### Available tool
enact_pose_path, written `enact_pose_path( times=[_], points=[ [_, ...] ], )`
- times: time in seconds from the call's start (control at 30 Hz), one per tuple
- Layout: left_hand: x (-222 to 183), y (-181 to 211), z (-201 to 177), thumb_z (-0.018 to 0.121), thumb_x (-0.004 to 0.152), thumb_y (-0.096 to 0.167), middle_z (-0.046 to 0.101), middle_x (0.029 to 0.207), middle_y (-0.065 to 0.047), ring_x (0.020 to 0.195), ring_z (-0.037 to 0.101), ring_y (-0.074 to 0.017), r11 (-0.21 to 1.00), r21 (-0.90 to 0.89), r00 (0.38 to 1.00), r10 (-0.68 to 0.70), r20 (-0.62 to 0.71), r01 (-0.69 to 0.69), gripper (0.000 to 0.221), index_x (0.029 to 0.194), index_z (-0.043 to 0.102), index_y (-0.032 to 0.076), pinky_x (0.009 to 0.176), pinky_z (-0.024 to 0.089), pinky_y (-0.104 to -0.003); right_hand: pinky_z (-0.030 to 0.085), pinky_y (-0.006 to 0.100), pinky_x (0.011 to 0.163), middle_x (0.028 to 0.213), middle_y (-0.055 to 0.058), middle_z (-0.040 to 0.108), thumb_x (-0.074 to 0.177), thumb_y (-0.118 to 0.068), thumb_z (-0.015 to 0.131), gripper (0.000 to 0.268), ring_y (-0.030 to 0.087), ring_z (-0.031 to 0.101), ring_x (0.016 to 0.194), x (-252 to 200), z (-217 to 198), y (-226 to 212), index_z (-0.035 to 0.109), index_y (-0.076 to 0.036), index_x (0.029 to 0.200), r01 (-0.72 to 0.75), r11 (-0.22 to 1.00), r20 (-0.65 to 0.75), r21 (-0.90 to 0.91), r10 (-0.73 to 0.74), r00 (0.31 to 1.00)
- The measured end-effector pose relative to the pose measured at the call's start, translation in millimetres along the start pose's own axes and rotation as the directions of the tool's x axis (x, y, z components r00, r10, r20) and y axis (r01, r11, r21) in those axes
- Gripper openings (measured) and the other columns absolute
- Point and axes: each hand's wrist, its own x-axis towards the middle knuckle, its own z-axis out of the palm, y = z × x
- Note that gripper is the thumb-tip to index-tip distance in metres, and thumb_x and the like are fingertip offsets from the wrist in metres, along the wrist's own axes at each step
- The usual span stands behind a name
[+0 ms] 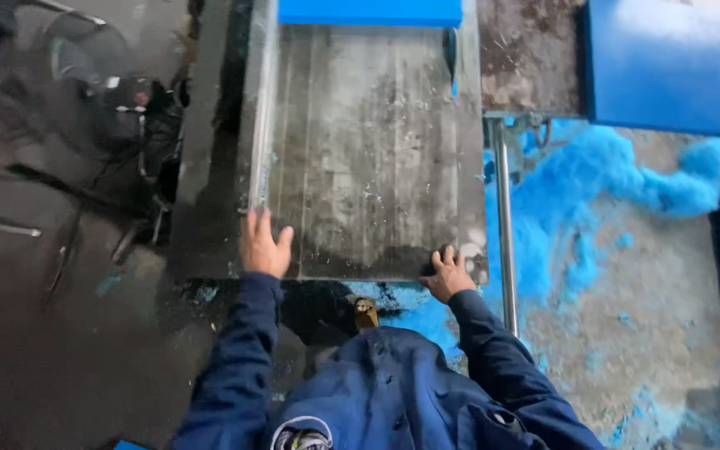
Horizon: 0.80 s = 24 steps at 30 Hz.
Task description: Placing and aligning blue plastic panels onto a processing machine.
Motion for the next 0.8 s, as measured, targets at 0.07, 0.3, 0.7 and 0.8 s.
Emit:
enact_pose_path(
  times=[0.07, 0.3, 0.7, 0.8],
  points=[
    [55.7, 5.3, -2.4, 0.071, 0.089, 0.044, 0.032, 0.164, -0.021, 0.151, 0.029, -0.045, 0.99, 0.138, 0.999, 0.0, 0.05, -0.007, 0.073, 0.149, 0.05, 0.008, 0.116, 0.031, -0.061, 0.028, 0.067, 0.117, 0.157, 0.019, 0.037, 0.099, -0.056, 0.061, 0.039, 0.052, 0.027, 0.148, 10.7, -13.6, 3.7, 0.06, -0.031, 0.129, 0.077, 0.991, 0.015, -0.107, -0.076, 0.997],
    [139.1, -19.1, 15.3, 0.073, 0.089, 0.05, 0.013, 0.17, -0.02, 0.155, 0.009, -0.0411, 0.945, 0.294, 0.975, 0.085, 0.203, -0.143, 0.089, 0.158, 0.038, 0.005, 0.116, 0.019, -0.07, 0.04, 0.058, 0.109, 0.151, 0.031, 0.036, 0.086, -0.052, 0.072, 0.069, 0.059, 0.036, 0.132, 21.8, 17.8, 4.6, 0.054, -0.01, 0.138, -0.164, 0.923, -0.108, 0.348, 0.213, 0.971],
    [134.4, -10.8, -23.5, 0.082, 0.075, 0.058, -0.001, 0.167, -0.026, 0.154, 0.001, -0.0467, 0.942, 0.241, 0.947, 0.164, 0.277, -0.234, 0.092, 0.15, 0.053, 0.015, 0.116, 0.024, -0.067, 0.053, 0.053, 0.092, 0.124, 0.027, 0.055, 0.097, -0.059, 0.058, 0.048, 0.046, 0.065, 0.11, 44.3, -6.0, 1.9, 0.072, -0.021, 0.122, -0.323, 0.915, 0.111, 0.241, 0.305, 0.946],
    [136.3, -16.0, -21.7, 0.081, 0.075, 0.059, 0.0, 0.168, -0.026, 0.154, 0.003, -0.0462, 0.942, 0.229, 0.952, 0.189, 0.24, -0.245, 0.085, 0.145, 0.059, 0.015, 0.116, 0.027, -0.064, 0.054, 0.052, 0.093, 0.124, 0.025, 0.057, 0.097, -0.054, 0.049, 0.044, 0.045, 0.064, 0.111, 54.4, -1.7, 6.0, 0.071, -0.035, 0.13, -0.248, 0.962, 0.199, 0.118, 0.221, 0.955]
  ],
)
